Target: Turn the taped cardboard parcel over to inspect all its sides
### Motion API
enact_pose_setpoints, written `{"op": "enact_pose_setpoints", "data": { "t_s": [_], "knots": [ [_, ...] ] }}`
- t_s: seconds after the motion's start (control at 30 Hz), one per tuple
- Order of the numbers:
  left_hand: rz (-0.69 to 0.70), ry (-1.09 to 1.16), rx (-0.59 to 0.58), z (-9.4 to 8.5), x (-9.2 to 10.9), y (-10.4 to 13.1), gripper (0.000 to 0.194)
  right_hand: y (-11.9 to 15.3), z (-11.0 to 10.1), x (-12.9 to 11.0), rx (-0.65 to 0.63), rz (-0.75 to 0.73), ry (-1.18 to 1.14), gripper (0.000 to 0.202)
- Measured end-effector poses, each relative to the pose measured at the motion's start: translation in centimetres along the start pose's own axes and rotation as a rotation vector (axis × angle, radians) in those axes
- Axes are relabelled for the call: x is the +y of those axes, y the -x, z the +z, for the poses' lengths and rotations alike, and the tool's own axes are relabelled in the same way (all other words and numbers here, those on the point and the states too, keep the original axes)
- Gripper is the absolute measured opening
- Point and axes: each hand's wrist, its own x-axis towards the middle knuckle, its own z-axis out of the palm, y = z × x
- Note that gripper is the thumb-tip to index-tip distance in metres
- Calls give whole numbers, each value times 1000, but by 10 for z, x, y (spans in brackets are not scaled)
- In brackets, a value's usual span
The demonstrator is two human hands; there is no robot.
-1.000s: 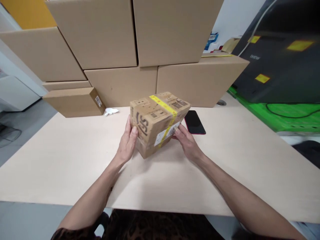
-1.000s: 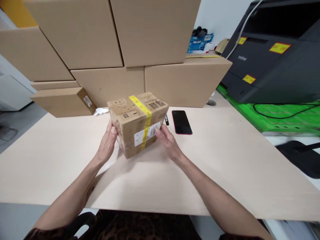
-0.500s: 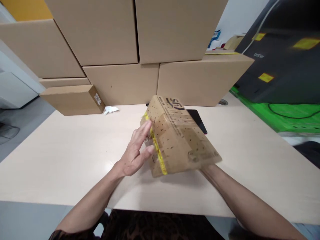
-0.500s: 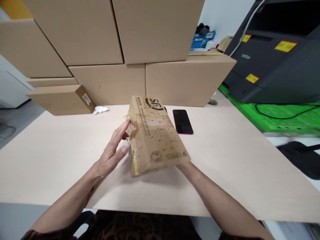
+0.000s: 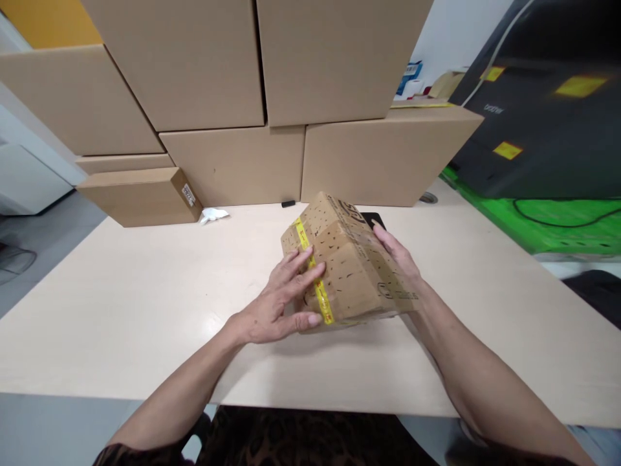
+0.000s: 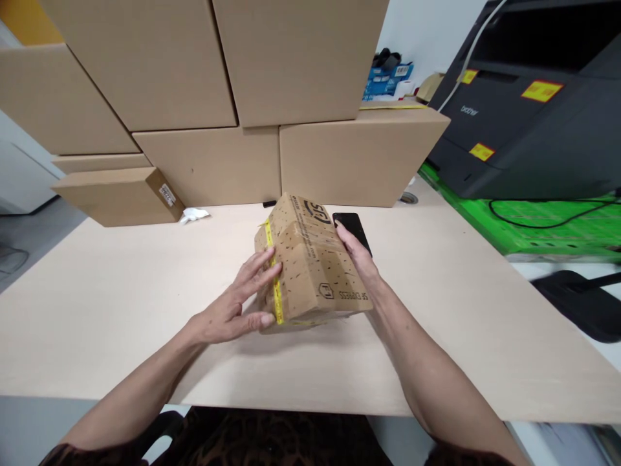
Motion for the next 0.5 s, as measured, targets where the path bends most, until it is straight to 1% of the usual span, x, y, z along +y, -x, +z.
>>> {"op": "enact_pose_setpoints", "data": {
  "t_s": [0.07, 0.13, 0.23, 0.3, 0.37, 0.43, 0.5],
  "knots": [
    [31, -67, -33, 5, 1, 0, 101, 5, 4, -4, -22, 4, -6, 66],
    [56, -130, -31, 11, 3, 0, 108, 5, 3, -4, -21, -10, -15, 62],
    [75, -175, 35, 18, 7, 2, 107, -4, -7, -1, 28, 10, -42, 55],
    [59, -187, 82, 22, 9, 3, 104, -13, -17, 4, 86, 45, -59, 55],
    [4, -183, 166, 25, 10, 5, 100, -21, -25, 10, 115, 87, -60, 55],
    [-90, -150, 306, 26, 9, 5, 95, -26, -31, 16, 103, 130, -36, 47],
    [-226, -62, 459, 26, 4, 4, 92, -28, -33, 21, 63, 124, 9, 39]
  ]
}}
